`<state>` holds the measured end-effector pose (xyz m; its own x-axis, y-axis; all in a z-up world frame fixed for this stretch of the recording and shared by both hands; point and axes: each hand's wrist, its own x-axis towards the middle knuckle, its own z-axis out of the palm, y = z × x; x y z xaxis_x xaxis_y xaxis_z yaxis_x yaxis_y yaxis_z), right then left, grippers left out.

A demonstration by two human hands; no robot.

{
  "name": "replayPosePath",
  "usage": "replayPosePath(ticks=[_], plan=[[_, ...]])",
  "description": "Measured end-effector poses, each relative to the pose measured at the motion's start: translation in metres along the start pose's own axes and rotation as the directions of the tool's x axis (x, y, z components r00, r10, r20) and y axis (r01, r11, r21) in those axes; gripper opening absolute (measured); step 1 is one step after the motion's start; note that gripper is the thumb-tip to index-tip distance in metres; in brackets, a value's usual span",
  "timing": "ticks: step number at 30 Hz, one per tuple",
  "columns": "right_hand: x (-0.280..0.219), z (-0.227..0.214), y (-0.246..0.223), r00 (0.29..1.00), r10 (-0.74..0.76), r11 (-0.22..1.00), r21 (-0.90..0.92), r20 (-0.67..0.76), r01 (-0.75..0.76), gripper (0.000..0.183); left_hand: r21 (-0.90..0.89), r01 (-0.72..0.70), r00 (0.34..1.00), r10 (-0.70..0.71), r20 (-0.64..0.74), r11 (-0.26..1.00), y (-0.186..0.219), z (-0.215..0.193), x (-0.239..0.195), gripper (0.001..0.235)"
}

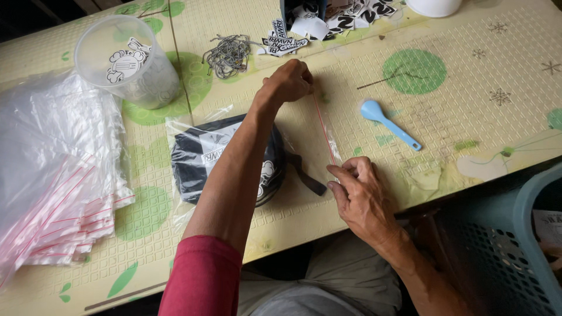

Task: The person places a white sticker on a black pouch and smooths it down. They then attach a metal chain and a cartoon character charm to the pouch. Finally, the person places the decorated pouch into a clear plastic bag and seals it.

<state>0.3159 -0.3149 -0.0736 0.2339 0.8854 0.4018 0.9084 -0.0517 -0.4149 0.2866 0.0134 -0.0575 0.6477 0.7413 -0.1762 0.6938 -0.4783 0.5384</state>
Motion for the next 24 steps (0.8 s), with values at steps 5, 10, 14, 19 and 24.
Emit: replayPosePath(ticks=[5,10,14,19,24], plan=[[0.008,-0.013,-0.005,0.996,0.05,0.997,0.053,0.068,-0.054,0.025,-0.087,0.052,0.984,-0.036,0.176,0.995,-0.001,-0.002,0.018,0.024],[0.044,-0.014,0.027,0.982,0.11,0.953,0.264,0.151,-0.147,0.025,-0.141,0.091,0.974,-0.059,0.219,0.986,0.0,-0.011,0.009,0.026],[0.122,0.008,0.054,0.989,0.148,0.891,0.435,-0.009,-0.13,0.025,-0.192,0.105,0.971,-0.058,0.233,0.976,-0.003,-0.015,0.009,0.029],[0.19,0.035,0.064,0.956,0.291,0.81,0.52,0.047,-0.272,0.034,-0.268,0.089,0.975,-0.029,0.22,0.959,-0.009,-0.018,0.01,0.029],[0.204,0.057,0.066,0.925,0.367,0.713,0.61,0.096,-0.346,0.034,-0.411,0.092,0.98,-0.01,0.198,0.907,-0.016,-0.014,0.014,0.028]])
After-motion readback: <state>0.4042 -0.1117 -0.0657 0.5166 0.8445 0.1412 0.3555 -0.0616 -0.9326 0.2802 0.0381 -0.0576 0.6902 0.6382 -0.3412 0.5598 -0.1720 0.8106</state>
